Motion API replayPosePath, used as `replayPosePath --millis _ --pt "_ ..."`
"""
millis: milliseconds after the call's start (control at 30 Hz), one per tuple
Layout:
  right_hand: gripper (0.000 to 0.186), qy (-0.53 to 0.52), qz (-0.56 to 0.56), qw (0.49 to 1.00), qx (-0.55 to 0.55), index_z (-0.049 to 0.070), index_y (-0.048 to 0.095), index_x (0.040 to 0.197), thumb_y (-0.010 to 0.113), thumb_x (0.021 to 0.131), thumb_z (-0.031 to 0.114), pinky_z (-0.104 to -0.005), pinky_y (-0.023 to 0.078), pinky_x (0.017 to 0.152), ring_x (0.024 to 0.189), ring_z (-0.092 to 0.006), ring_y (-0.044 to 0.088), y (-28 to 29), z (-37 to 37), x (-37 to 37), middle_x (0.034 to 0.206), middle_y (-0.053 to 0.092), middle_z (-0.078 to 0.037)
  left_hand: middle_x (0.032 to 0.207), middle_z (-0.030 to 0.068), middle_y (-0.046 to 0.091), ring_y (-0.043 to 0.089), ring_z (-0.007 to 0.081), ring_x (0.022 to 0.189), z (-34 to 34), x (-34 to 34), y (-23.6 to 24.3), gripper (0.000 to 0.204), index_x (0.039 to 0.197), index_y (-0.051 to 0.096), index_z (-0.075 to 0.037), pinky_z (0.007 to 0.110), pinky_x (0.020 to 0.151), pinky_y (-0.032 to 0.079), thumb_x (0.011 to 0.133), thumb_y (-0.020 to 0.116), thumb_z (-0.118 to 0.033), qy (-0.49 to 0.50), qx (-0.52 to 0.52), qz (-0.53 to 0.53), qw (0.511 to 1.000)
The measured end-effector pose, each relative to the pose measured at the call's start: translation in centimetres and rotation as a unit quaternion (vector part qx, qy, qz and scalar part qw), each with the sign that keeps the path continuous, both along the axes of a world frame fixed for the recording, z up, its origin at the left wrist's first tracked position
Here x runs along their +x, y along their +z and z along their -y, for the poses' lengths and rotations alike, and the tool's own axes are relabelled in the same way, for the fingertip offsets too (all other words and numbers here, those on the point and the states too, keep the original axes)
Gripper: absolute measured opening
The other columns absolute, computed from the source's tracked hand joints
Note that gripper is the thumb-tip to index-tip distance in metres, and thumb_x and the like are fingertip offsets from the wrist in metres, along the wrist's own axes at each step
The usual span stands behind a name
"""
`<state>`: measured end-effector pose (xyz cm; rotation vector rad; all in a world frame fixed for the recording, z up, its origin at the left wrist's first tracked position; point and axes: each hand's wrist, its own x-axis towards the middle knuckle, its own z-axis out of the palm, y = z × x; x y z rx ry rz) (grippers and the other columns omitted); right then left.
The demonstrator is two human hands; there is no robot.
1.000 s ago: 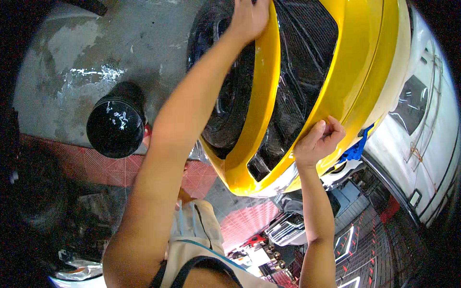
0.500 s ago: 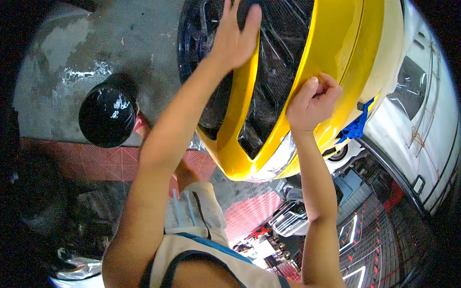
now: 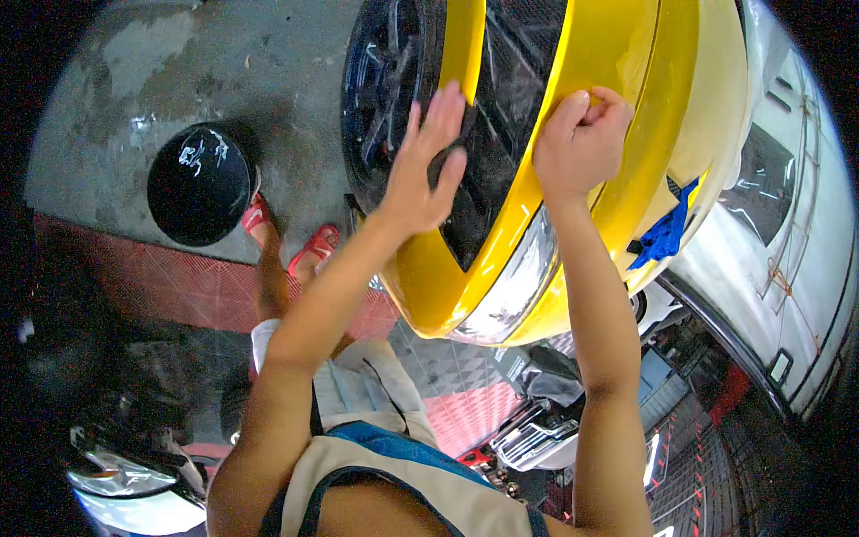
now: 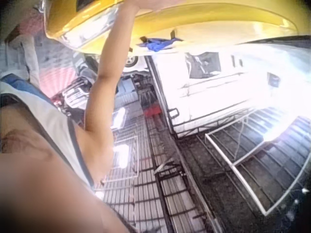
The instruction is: Sanding the front bumper and body panels of a yellow car using a wet-sanding block technique.
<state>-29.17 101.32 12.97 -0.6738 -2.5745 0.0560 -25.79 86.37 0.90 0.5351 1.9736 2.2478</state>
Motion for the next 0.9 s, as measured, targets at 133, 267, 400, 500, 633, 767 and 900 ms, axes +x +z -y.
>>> replayPosePath --millis 133,267,400,500,633,767,900 --pt "0.027 0.004 0.005 1.0 0.002 0.007 0.061 0.101 0.057 0.09 0.031 -0.0458 0.049 0.068 0.074 -0.0305 0.062 0.0 0.7 -0.7 0.081 0.06 -0.009 0.153 0.0176 0.043 0.037 0.0369 0.143 -1.3 -7.7 0.5 0.047 0.143 0.048 -0.005 0.054 0.121 0.022 0.1 0.052 -0.024 0.053 -0.021 -0.085 0.995" --pt "0.03 -0.003 0.015 1.0 0.023 0.007 0.061 0.102 0.055 0.09 0.033 -0.0492 0.049 0.071 0.079 -0.0336 0.064 0.2 -0.4 -0.7 0.085 0.063 -0.01 0.157 0.0163 0.039 0.031 0.0341 0.149 0.3 0.8 -0.7 0.054 0.149 0.042 -0.003 0.055 0.122 0.016 0.1 0.051 -0.022 0.026 0.02 -0.047 0.998" --pt "0.032 -0.015 0.02 0.999 0.046 0.007 0.061 0.104 0.054 0.089 0.034 -0.0511 0.049 0.076 0.085 -0.0359 0.065 0.2 -0.2 -0.9 0.091 0.066 -0.012 0.16 0.0159 0.036 0.028 0.0328 0.151 2.4 8.5 -2.8 0.058 0.152 0.039 -0.001 0.055 0.122 0.013 0.099 0.051 -0.021 0.014 -0.032 -0.035 0.999" --pt "0.034 -0.012 0.028 0.998 0.046 0.007 0.062 0.105 0.054 0.089 0.035 -0.0515 0.05 0.078 0.088 -0.0368 0.066 -0.2 0.2 -1.0 0.094 0.067 -0.012 0.158 0.0201 0.036 0.032 0.0414 0.147 2.0 2.6 -1.1 0.054 0.149 0.042 -0.002 0.059 0.12 0.017 0.098 0.051 -0.016 0.027 -0.013 -0.103 0.994" --pt "0.034 -0.016 0.011 0.998 0.056 0.009 0.064 0.104 0.056 0.086 0.037 -0.0459 0.051 0.079 0.086 -0.0312 0.066 -0.1 -0.9 -0.7 0.087 0.066 -0.006 0.159 0.0205 0.035 0.03 0.0411 0.148 2.9 10.8 -2.4 0.06 0.151 0.04 -0.003 0.059 0.121 0.015 0.094 0.055 -0.017 0.014 -0.065 -0.088 0.994" --pt "0.035 -0.014 0.025 0.997 0.067 0.007 0.062 0.107 0.053 0.088 0.035 -0.0517 0.051 0.08 0.09 -0.0376 0.067 -0.1 -0.1 -1.0 0.096 0.068 -0.012 0.159 0.0202 0.035 0.029 0.0401 0.149 4.7 15.3 -3.7 0.061 0.152 0.039 -0.004 0.058 0.122 0.013 0.094 0.053 -0.016 0.008 -0.083 -0.052 0.995" --pt "0.036 -0.021 0.033 0.998 0.054 0.007 0.062 0.108 0.054 0.087 0.036 -0.0511 0.051 0.081 0.091 -0.0374 0.067 0.0 -0.4 -0.8 0.097 0.069 -0.012 0.16 0.0191 0.035 0.028 0.0383 0.15 4.7 10.9 -3.2 0.058 0.153 0.037 -0.003 0.055 0.122 0.012 0.098 0.047 -0.019 -0.035 -0.008 -0.037 0.999"
